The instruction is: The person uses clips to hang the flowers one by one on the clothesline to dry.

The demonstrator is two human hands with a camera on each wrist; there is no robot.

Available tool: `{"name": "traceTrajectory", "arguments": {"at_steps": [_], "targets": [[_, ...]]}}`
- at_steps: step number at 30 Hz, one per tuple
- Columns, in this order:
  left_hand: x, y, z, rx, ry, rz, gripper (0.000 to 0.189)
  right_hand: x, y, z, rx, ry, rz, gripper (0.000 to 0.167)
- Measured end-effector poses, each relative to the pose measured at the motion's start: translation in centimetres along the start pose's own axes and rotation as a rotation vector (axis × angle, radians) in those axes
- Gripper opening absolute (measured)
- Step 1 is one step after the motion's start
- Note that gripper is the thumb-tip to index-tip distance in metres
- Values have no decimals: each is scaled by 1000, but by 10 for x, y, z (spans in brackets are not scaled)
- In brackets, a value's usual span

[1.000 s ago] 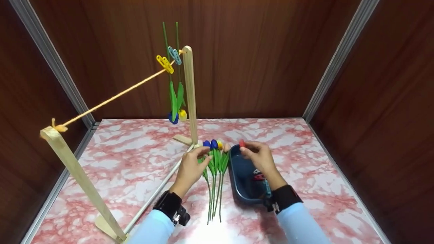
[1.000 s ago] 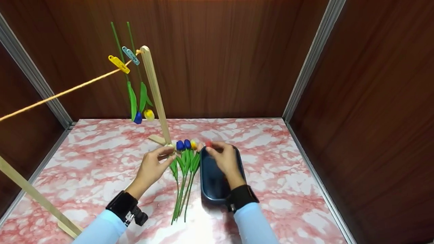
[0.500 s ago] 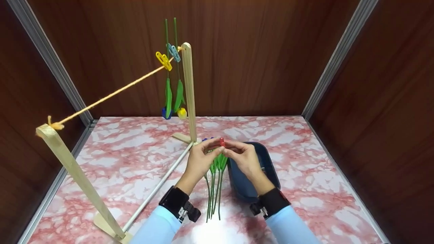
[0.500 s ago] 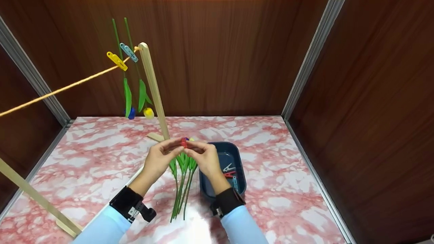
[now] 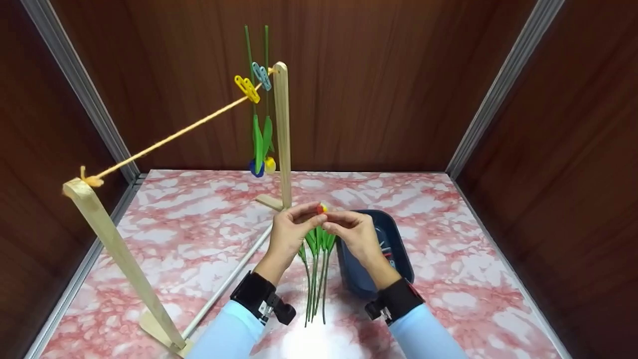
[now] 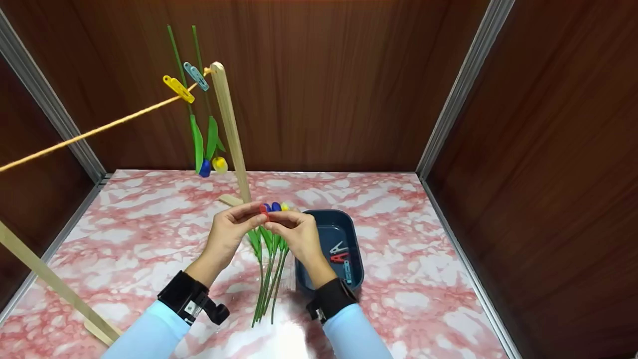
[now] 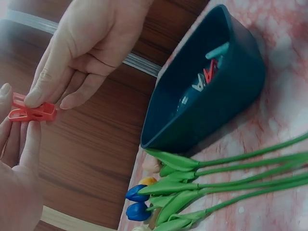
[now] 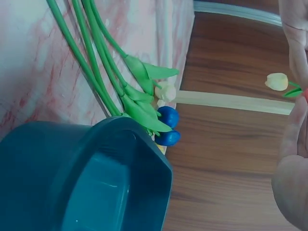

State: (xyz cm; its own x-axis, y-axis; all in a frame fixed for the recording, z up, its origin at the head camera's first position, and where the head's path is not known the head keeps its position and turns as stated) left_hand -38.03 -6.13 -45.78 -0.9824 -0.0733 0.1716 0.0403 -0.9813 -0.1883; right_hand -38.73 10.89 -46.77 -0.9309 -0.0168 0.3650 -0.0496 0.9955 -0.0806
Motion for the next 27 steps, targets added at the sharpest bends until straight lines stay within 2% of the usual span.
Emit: {"name": "traceTrajectory", "arguments": {"at_steps": [5,12,21,27], "targets": [[3,0,1,-29,31,1,37,2,-2,-2,-20,20,18,23],[7,-1,6,-21,0,-8,36,4,-3,-2,-22,1,52,22],[6,0,11,59,-112,89,25,4,-6,-3,-12,-16,54,22],[6,1,14,61,-117,145,19,5,-9,-7,-2,-14,40,23]]}}
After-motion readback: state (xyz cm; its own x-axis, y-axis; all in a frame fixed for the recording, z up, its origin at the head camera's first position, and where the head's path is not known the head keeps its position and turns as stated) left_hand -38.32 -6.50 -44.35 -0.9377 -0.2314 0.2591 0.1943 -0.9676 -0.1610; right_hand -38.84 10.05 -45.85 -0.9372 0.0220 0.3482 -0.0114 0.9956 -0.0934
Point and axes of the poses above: each hand's wrist, its own x-axis towards the middle knuckle, its own y-axis out of the back of the hand, z = x × y, the point moved 6 cm from there along x, towards the middle knuckle, and after that the axes turned 6 degrees about z, right-handed, at the moved point
